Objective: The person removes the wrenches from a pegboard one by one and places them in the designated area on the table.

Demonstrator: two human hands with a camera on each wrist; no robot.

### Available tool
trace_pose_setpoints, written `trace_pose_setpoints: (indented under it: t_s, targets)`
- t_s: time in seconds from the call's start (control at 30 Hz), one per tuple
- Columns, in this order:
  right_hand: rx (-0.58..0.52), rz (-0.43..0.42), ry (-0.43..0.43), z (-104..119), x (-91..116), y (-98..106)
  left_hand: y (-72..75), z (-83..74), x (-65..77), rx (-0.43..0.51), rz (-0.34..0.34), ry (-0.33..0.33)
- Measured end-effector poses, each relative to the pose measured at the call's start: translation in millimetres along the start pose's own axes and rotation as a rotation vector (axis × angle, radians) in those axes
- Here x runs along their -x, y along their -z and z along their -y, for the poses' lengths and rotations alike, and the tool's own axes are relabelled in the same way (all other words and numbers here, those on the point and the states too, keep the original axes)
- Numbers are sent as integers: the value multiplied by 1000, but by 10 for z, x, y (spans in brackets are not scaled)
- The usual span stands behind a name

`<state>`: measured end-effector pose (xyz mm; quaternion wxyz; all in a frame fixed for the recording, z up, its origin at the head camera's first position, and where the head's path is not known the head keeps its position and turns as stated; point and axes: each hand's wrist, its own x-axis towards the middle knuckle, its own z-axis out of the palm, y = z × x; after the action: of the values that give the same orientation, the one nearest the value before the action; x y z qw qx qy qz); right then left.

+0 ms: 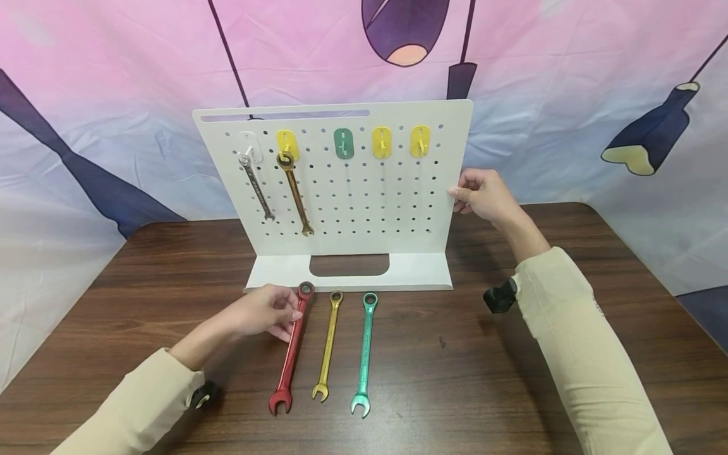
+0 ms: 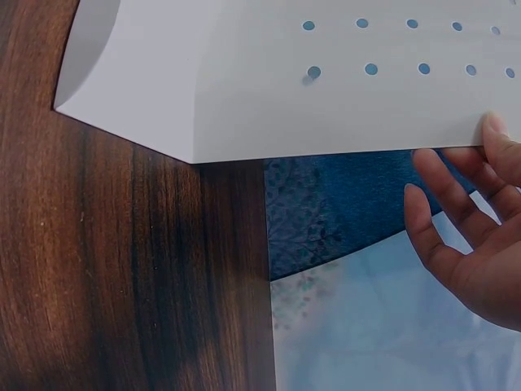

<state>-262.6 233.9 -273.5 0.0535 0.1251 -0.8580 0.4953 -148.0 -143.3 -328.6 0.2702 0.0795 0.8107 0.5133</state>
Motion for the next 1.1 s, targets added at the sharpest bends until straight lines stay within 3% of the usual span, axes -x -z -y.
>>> trace_pose_setpoints:
  t_s: [0.43,0.83,1.1]
  targets:
    - [-12,1,3,0,5,4,-28,2,39,-107,-62,90]
    - [-15,1,-5,1,6,5,-42,-17,38,-192,-107,97]
    - [-18,2,-1,-2,3,3,-26,-26,27,-191,-105,110]
